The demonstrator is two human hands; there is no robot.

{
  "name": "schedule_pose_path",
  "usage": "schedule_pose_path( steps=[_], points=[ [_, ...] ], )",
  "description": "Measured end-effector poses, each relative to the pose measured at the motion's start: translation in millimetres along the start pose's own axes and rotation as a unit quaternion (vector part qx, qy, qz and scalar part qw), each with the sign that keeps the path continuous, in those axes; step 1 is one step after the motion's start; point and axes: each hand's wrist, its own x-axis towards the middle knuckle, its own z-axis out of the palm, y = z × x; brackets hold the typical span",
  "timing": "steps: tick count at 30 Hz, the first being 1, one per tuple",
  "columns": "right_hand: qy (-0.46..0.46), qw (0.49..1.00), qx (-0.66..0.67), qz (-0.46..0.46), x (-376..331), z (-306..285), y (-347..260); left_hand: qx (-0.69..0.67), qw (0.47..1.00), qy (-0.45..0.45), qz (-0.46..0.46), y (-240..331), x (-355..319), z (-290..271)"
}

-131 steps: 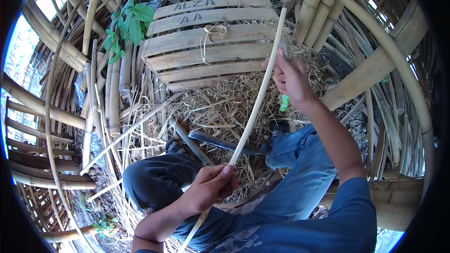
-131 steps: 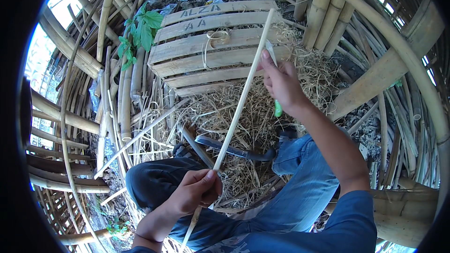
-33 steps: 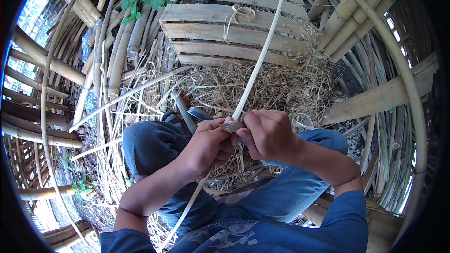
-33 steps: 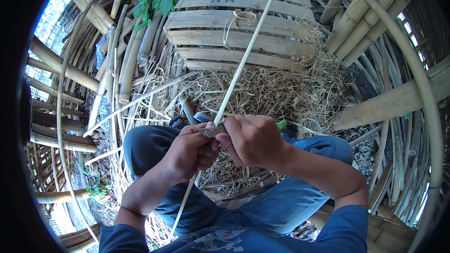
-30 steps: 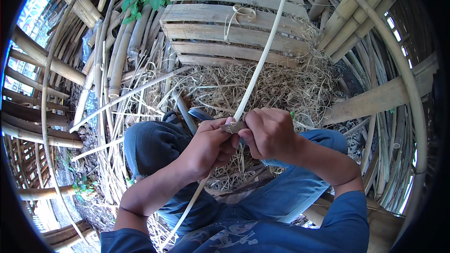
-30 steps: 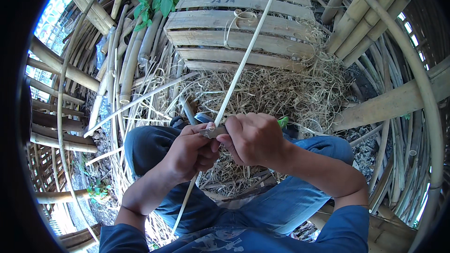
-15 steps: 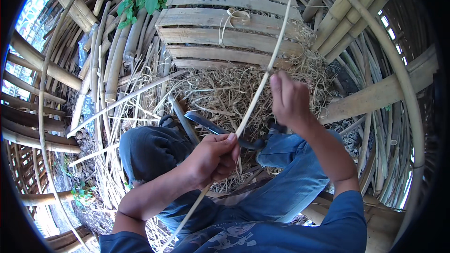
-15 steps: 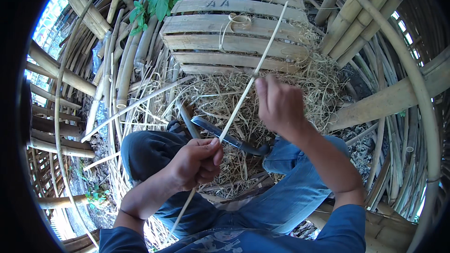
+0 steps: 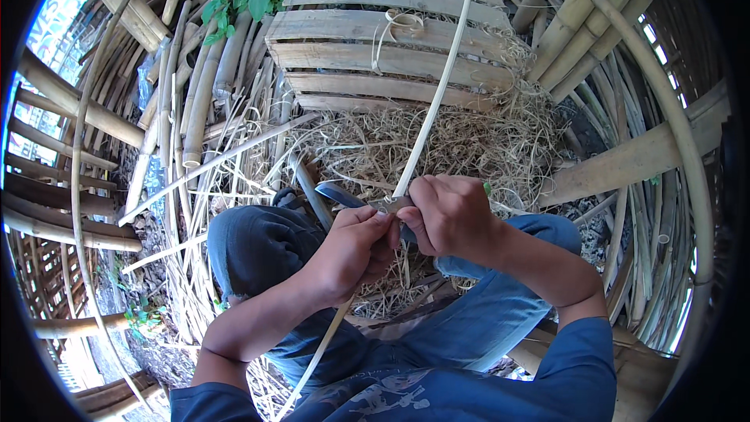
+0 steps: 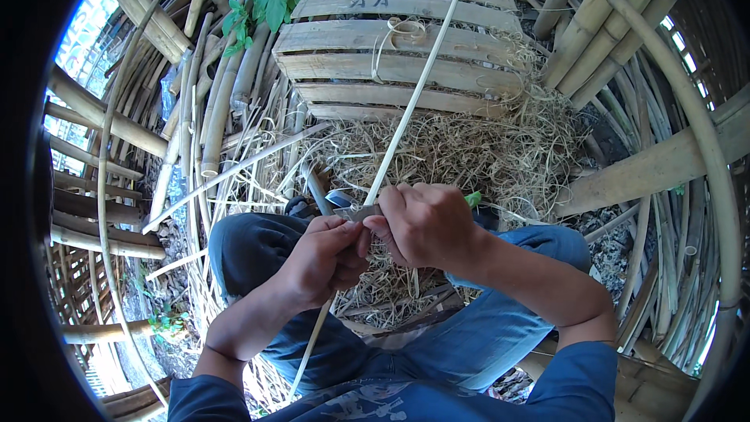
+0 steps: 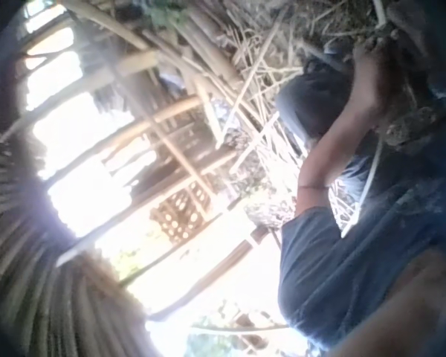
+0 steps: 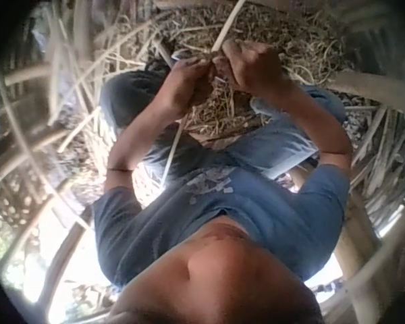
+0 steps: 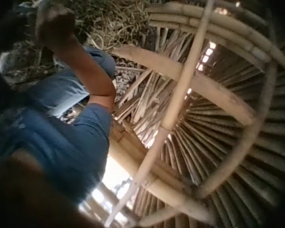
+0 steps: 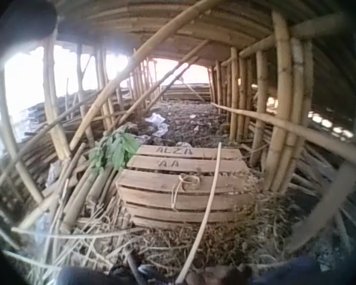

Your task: The person repeatedly scrapes and shaves a thin bamboo strip using a knife.

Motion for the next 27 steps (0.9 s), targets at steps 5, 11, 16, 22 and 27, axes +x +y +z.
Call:
schedule_pose_path(
  steps=[5,11,16,22,27],
  points=[
    [0.025,0.995,-0.09,-0.023,1.9,-5.9,12.9,-0.004,1.0,-0.017,0.003,6.2,-3.5,2.4],
    [0.071,0.985,-0.143,-0.061,5.4,-5.3,15.8,-0.005,1.0,-0.028,0.008,7.3,-5.3,2.2],
    [0.013,0.942,-0.133,0.306,16.5,-23.6,64.5,0.015,0.997,-0.044,-0.062,-9.2,-10.3,4.7],
    [0.061,0.958,0.002,0.279,-4.2,-12.5,73.0,0.052,0.997,-0.014,-0.052,-11.5,-3.6,0.9],
    [-0.041,0.922,0.292,0.251,3.7,-14.2,11.8,0.082,0.995,0.013,0.059,-6.5,2.7,0.0]
  ],
)
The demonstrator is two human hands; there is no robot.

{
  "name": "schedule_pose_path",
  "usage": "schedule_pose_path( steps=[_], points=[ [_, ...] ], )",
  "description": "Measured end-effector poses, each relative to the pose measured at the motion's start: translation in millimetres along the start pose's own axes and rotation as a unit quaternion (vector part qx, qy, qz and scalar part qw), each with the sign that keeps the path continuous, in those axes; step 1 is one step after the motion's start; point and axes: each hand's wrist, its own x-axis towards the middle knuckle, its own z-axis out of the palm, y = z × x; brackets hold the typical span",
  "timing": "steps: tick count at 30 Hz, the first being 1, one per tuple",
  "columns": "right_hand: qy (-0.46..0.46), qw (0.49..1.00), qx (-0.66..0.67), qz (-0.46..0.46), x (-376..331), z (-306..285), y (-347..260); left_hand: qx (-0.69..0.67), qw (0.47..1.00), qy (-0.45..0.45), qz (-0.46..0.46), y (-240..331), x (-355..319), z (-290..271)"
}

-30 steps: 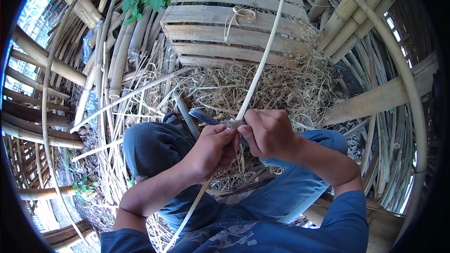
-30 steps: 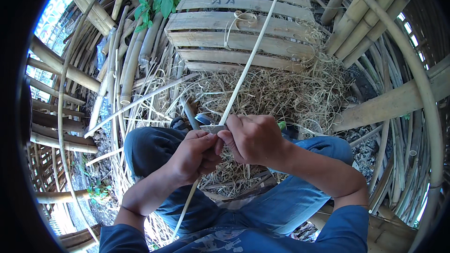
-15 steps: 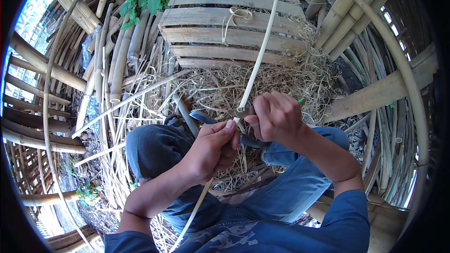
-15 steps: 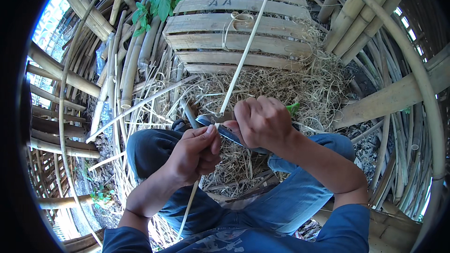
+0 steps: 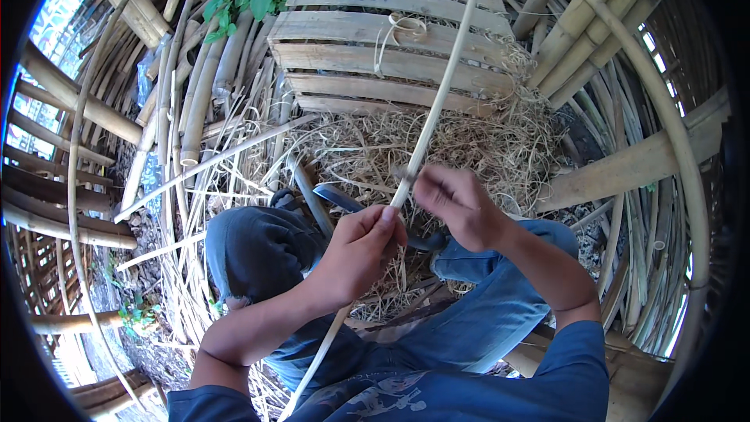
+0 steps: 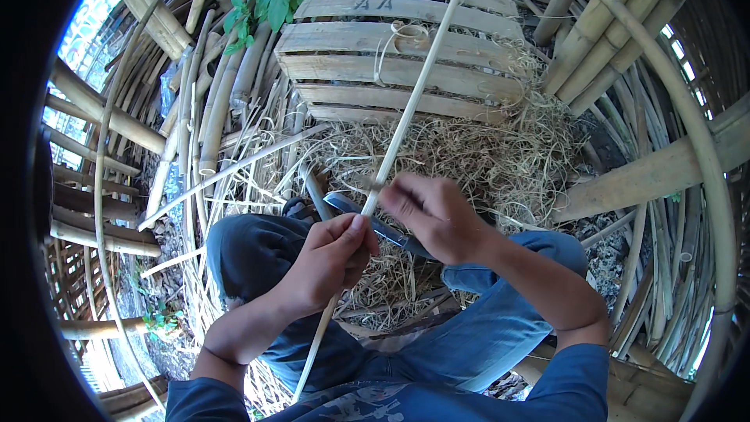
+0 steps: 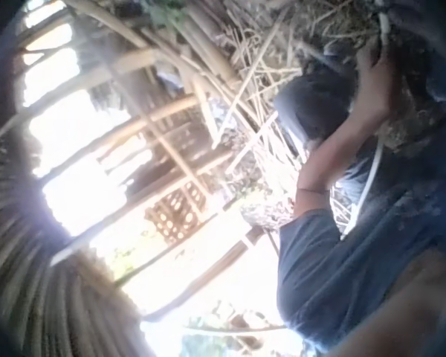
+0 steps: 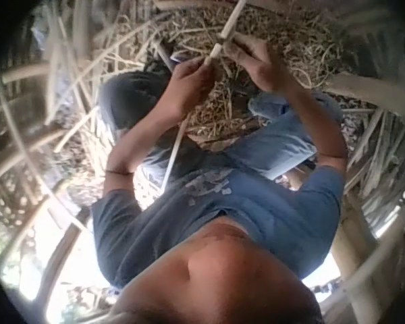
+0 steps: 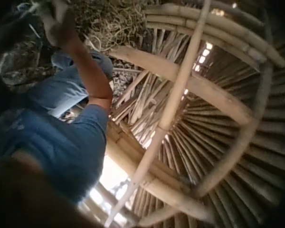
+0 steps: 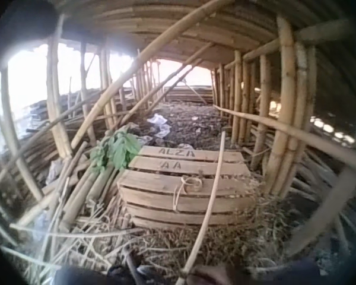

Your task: The person repeatedly scrapes and shaves a thin bamboo strip using a knife.

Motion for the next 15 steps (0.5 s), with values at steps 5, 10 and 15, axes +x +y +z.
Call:
schedule_pose_path(
  steps=[5,10,15],
  points=[
    [-0.274,0.857,0.395,0.187,-0.7,0.3,-3.0,0.018,1.0,0.0,0.004,3.8,-3.5,4.9],
    [-0.274,0.843,0.39,0.247,2.8,-14.6,3.5,0.164,0.986,0.037,0.018,-1.2,-5.6,9.2],
    [-0.271,0.848,0.367,0.271,6.5,-22.6,2.6,0.218,0.973,0.059,0.039,-5.8,-6.8,10.3]
  ],
)
